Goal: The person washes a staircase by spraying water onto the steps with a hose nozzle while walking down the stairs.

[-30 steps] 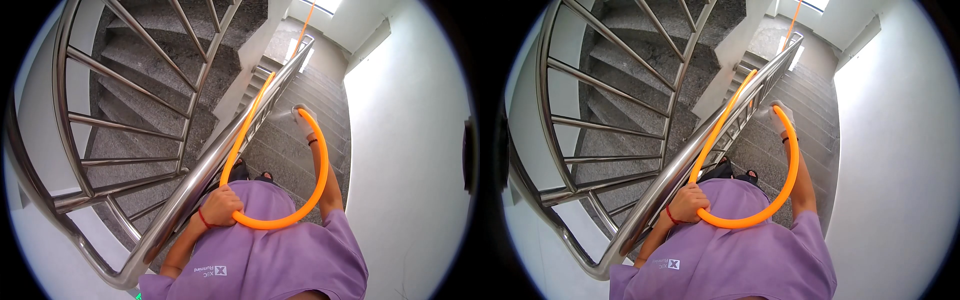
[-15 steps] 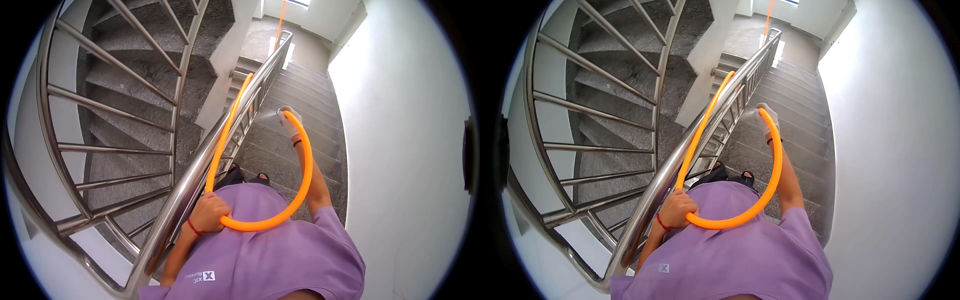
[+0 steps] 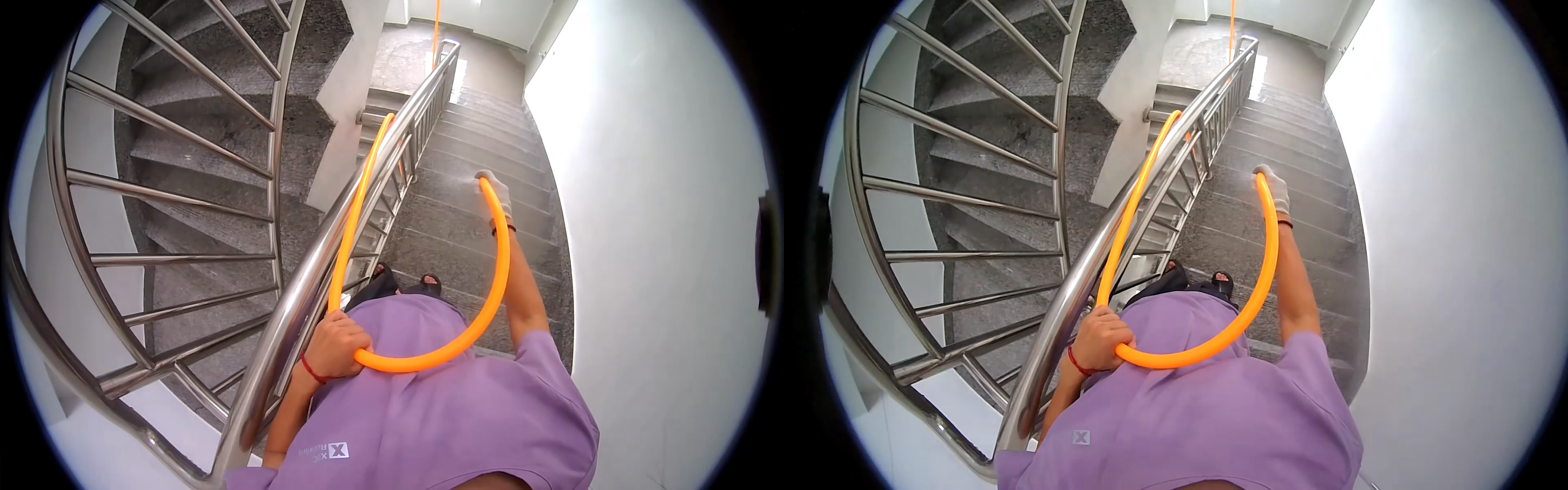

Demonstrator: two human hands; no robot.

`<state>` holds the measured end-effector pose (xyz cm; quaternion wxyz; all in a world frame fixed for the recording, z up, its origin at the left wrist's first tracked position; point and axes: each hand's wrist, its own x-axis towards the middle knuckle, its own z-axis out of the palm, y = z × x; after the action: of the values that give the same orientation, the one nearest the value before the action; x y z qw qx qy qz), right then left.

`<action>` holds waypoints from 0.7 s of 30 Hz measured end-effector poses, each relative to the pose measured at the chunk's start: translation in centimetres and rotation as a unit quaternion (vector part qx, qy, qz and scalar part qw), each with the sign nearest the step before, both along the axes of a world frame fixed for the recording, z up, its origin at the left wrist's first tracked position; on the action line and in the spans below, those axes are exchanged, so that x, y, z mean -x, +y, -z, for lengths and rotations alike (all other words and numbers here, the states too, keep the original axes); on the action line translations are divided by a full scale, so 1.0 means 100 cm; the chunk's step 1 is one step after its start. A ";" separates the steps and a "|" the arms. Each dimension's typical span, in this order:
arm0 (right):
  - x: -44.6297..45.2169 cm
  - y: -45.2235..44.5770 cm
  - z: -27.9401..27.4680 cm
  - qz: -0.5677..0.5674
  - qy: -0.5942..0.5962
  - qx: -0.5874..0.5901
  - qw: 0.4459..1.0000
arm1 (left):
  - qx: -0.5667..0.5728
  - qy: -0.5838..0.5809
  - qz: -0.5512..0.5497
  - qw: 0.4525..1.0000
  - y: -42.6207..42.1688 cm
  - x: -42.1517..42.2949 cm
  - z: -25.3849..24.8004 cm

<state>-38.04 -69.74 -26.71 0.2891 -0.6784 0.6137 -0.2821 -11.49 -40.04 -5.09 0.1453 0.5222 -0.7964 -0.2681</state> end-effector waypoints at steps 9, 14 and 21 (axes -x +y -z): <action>-0.006 0.005 -0.023 -0.026 -0.049 0.000 0.998 | 0.017 0.022 -0.009 1.000 0.003 0.006 0.003; 0.017 -0.009 -0.008 -0.043 0.074 -0.052 0.995 | 0.023 0.037 -0.032 0.999 0.005 0.005 0.006; 0.003 -0.006 -0.037 -0.052 0.035 -0.003 0.998 | 0.029 0.034 -0.022 0.999 0.004 0.010 0.008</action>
<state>-38.36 -70.31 -22.97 0.2837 -0.7176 0.5885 -0.2411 -12.49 -39.68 -5.89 0.1932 0.5258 -0.7867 -0.2595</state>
